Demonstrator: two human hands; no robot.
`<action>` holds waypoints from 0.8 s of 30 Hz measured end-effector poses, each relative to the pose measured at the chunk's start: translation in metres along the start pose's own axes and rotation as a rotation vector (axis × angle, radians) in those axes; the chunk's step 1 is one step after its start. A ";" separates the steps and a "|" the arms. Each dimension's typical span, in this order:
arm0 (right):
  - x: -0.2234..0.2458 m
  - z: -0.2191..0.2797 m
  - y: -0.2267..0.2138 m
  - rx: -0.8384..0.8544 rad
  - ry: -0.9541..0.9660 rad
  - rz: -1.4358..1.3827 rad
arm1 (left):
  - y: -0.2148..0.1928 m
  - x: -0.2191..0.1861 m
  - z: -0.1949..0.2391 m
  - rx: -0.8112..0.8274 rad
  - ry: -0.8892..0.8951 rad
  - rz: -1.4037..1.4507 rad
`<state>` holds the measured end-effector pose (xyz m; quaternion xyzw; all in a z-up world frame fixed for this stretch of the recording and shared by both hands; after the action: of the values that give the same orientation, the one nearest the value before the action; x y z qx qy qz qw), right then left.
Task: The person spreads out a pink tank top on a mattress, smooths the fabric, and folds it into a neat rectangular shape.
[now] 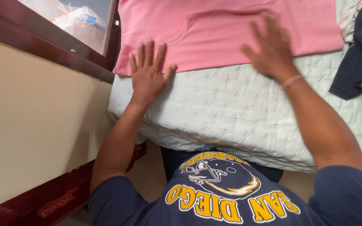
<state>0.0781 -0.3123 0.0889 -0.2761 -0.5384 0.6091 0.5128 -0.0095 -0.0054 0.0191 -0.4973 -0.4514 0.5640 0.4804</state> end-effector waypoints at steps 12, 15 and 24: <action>-0.111 0.051 -0.020 -0.697 -0.216 0.214 | -0.043 0.014 0.043 -0.380 0.256 0.078; -0.107 0.076 -0.007 -0.755 -0.365 0.369 | -0.061 0.023 0.061 -0.523 0.433 0.038; -0.177 0.088 0.003 -0.966 -0.328 0.659 | -0.070 0.023 0.062 -0.668 0.583 -0.209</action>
<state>0.0565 -0.5080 0.0716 -0.5323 -0.7120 0.4572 0.0246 -0.0656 0.0250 0.0914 -0.7146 -0.5026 0.1723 0.4549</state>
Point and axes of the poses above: each hand's wrist, its own z-axis away from the middle knuckle, its own y-axis out of the palm, x = y × z, the point moved 8 cm from there along -z, towards the middle knuckle, and after that the axes turned 3 degrees about z, right-handed, at the moved point
